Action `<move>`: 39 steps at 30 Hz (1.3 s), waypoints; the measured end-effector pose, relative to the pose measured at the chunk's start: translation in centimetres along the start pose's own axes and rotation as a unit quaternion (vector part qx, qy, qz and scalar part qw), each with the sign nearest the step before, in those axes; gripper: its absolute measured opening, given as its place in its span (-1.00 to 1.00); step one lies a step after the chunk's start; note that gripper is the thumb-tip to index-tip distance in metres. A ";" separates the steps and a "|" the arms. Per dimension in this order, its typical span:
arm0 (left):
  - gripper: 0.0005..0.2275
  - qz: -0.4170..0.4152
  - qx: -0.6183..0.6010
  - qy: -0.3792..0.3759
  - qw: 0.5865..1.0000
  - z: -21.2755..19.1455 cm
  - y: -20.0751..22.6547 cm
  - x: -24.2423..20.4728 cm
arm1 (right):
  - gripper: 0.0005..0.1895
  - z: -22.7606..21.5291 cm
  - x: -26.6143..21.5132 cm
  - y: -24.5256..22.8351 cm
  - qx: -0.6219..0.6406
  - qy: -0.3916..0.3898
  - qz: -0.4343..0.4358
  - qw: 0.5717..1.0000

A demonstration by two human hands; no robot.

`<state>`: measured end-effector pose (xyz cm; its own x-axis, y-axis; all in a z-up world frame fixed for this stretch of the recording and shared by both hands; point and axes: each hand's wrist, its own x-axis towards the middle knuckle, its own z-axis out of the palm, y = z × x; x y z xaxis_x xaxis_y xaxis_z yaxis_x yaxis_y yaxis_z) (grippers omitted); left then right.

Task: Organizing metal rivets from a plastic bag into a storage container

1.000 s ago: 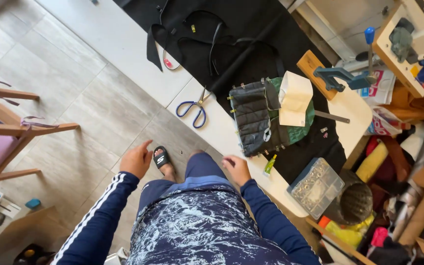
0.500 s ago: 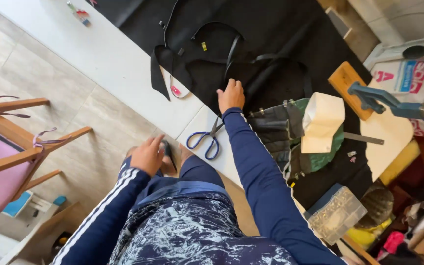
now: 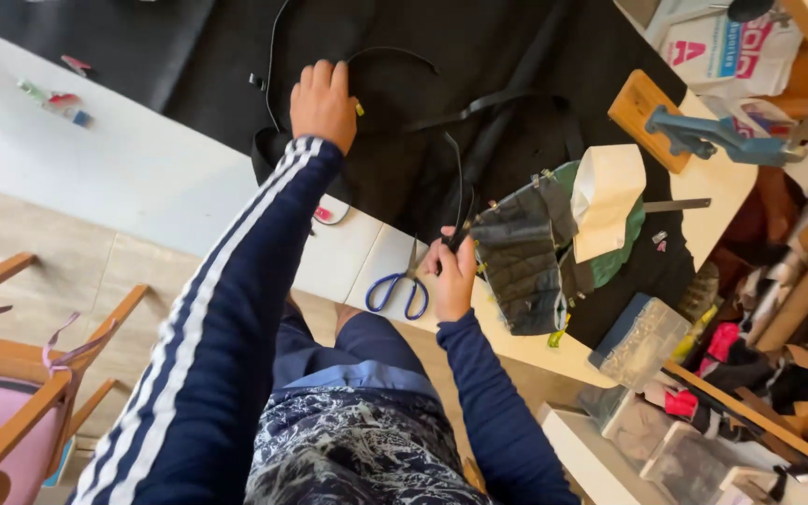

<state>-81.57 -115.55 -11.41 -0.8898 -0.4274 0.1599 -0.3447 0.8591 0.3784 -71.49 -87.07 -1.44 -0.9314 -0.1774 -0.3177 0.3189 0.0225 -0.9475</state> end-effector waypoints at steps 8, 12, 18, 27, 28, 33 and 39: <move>-0.91 -0.003 -0.104 0.123 0.987 -1.6 3.9 -1.5 | -0.70 6.8 6.6 -0.2 0.154 0.178 0.109 0.966; -0.93 0.192 -0.239 0.039 0.951 -7.0 6.8 -9.0 | -0.57 9.5 13.0 -0.4 0.313 0.177 0.233 0.904; -0.60 -0.021 0.054 0.006 0.998 -5.8 -5.2 4.0 | -0.41 5.2 13.4 0.1 0.257 0.211 0.228 0.915; -0.95 0.059 0.097 0.122 0.986 -5.5 3.0 -0.5 | -0.56 10.1 10.7 -2.6 0.209 0.080 0.144 0.964; -0.95 0.052 0.108 0.122 0.985 -5.5 4.4 -2.7 | -0.56 10.6 10.6 -3.1 0.212 0.069 0.151 0.963; -0.90 0.167 0.063 0.116 0.977 -10.3 7.1 -4.8 | -0.68 7.8 13.1 -0.2 0.167 0.206 0.132 0.955; -0.91 0.139 0.054 0.121 0.981 -1.9 -12.4 -0.3 | -0.59 5.1 9.5 -1.6 0.071 0.213 0.100 0.969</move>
<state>-76.44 -126.59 -14.41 -0.8612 -0.2163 0.4600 -0.1413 0.9711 0.1921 -79.99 -93.87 -2.77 -0.8268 0.2402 -0.5087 0.4929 -0.1265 -0.8608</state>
